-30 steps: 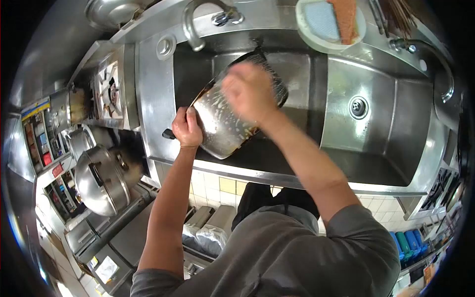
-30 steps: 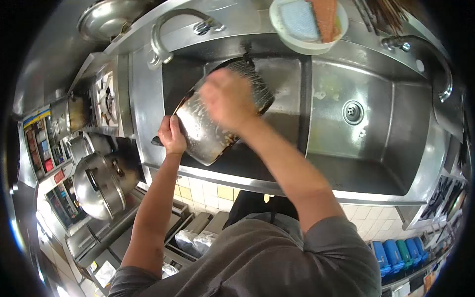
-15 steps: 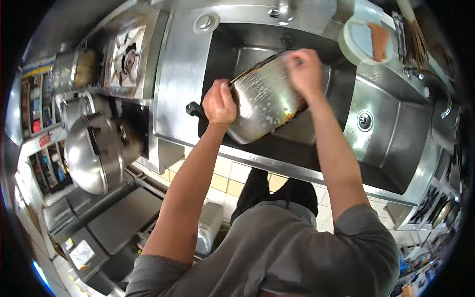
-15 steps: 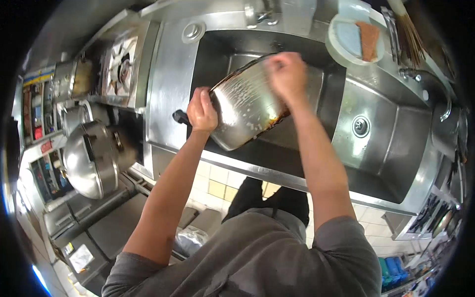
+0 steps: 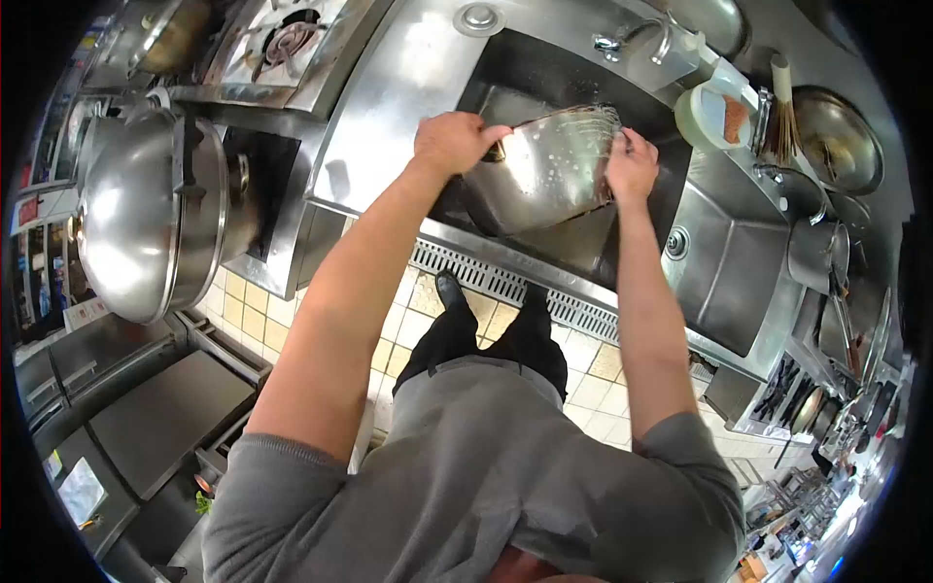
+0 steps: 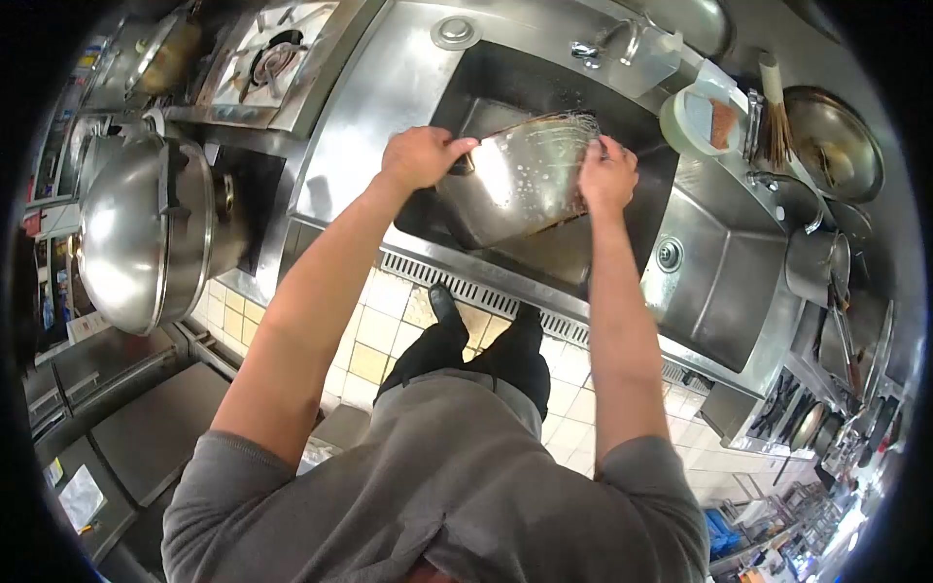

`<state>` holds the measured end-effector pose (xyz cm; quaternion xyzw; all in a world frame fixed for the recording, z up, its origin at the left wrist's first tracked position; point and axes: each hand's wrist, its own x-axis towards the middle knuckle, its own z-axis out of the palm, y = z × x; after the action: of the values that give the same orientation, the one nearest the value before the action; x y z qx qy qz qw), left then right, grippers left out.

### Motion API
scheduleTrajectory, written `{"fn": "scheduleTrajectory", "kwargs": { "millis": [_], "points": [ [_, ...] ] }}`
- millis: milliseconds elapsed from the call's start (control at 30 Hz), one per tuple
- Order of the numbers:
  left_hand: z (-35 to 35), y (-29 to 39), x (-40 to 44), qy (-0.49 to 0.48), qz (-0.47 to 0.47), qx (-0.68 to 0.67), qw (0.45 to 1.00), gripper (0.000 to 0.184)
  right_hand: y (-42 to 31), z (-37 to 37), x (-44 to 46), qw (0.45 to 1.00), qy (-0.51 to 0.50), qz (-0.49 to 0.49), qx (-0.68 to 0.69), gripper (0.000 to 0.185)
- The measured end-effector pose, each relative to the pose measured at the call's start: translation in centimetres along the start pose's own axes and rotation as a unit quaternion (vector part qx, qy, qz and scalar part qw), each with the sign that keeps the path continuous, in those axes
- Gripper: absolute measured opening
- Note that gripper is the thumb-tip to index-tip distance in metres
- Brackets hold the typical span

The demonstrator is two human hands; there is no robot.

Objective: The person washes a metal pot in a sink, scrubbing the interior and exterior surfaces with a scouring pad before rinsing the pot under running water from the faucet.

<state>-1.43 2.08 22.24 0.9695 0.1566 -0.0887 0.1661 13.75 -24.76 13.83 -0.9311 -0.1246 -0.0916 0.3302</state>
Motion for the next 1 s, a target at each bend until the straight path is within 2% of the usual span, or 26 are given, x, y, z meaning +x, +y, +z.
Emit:
{"fn": "scheduleTrajectory", "kwargs": {
  "millis": [33, 67, 100, 133, 167, 233, 300, 333, 367, 400, 467, 500, 567, 600, 633, 667, 700, 767, 833, 900, 933, 1000],
  "points": [
    [-0.3, -1.7, 0.0, -0.042, -0.062, -0.110, 0.991, 0.050, -3.3, -0.2, -1.9, 0.994, 0.050, 0.034, -0.087, 0.027],
    [2.2, -3.9, 1.0, -0.009, -0.088, -0.187, 0.978, 0.058, -6.8, 0.3, -3.9, 0.992, 0.070, -0.018, -0.103, 0.025],
    [2.6, -4.5, 1.2, -0.011, -0.093, -0.192, 0.977, 0.058, -8.6, 1.9, -5.5, 0.984, 0.059, -0.131, -0.108, 0.025],
    [3.2, -4.6, 1.0, 0.058, -0.102, -0.228, 0.967, 0.058, -9.9, 3.2, -7.5, 0.963, 0.045, -0.238, -0.114, 0.025],
    [3.7, -4.7, 0.9, 0.129, -0.108, -0.263, 0.950, 0.058, -12.8, 2.4, -9.4, 0.945, -0.063, -0.293, -0.130, 0.022],
    [4.2, -5.2, 1.2, 0.128, -0.119, -0.294, 0.940, 0.055, -11.8, 1.9, -8.4, 0.921, -0.055, -0.374, -0.089, 0.021],
    [4.7, -5.5, 0.8, 0.169, -0.095, -0.256, 0.947, 0.051, -6.9, -0.5, -2.5, 0.948, -0.144, -0.283, 0.028, 0.026],
    [4.2, -5.3, 0.5, 0.150, -0.115, -0.266, 0.945, 0.050, -1.7, -0.8, -0.5, 0.984, -0.097, -0.144, 0.029, 0.028],
    [4.3, -5.3, 0.3, 0.148, -0.119, -0.270, 0.944, 0.050, 2.1, -0.1, 0.3, 0.999, -0.042, -0.005, 0.028, 0.030],
    [4.3, -5.3, 0.0, 0.151, -0.123, -0.275, 0.942, 0.049, 2.5, 0.5, -1.1, 0.999, -0.044, -0.003, 0.025, 0.030],
    [4.0, -5.2, 0.9, 0.160, -0.121, -0.282, 0.938, 0.049, 0.9, 1.4, -4.4, 0.982, 0.114, -0.133, -0.074, 0.031],
    [4.2, -5.3, 0.9, 0.165, -0.125, -0.279, 0.938, 0.049, -4.2, 0.7, -7.5, 0.967, 0.136, -0.186, -0.107, 0.030],
    [4.6, -5.1, 0.5, 0.160, -0.117, -0.274, 0.941, 0.049, -11.2, -0.6, -11.9, 0.947, -0.081, -0.298, -0.092, 0.030],
    [4.6, -5.3, 0.5, 0.147, -0.117, -0.266, 0.945, 0.047, -13.9, -0.4, -14.3, 0.935, -0.214, -0.232, -0.164, 0.030],
    [4.5, -5.5, 1.0, 0.136, -0.114, -0.257, 0.950, 0.045, -11.2, 2.6, -17.4, 0.869, -0.218, -0.404, -0.187, 0.028],
    [5.3, -6.0, 1.3, 0.143, -0.100, -0.264, 0.949, 0.044, -10.2, 1.3, -17.8, 0.850, -0.257, -0.443, -0.127, 0.022],
    [5.9, -6.4, 1.7, 0.152, -0.088, -0.270, 0.947, 0.042, -9.1, 0.4, -15.9, 0.854, -0.244, -0.440, -0.134, 0.022],
    [5.2, -6.0, 1.2, 0.149, -0.099, -0.264, 0.948, 0.041, -5.9, -1.8, -13.0, 0.914, -0.068, -0.397, -0.055, 0.021],
    [5.4, -5.4, 1.4, 0.155, -0.120, -0.268, 0.943, 0.042, -2.1, -1.4, -9.1, 0.978, 0.040, -0.205, 0.011, 0.022],
    [5.8, -5.5, 1.5, 0.161, -0.107, -0.283, 0.940, 0.041, 1.0, -1.4, -3.6, 0.994, 0.047, 0.032, 0.089, 0.025],
    [6.2, -5.6, 1.2, 0.175, -0.100, -0.264, 0.943, 0.041, 1.4, -1.4, -4.7, 0.994, 0.051, 0.041, 0.090, 0.025],
    [6.2, -5.8, 2.2, 0.202, -0.080, -0.243, 0.945, 0.041, 0.1, -0.5, -6.4, 0.991, 0.115, -0.051, 0.044, 0.025]
  ]
}}
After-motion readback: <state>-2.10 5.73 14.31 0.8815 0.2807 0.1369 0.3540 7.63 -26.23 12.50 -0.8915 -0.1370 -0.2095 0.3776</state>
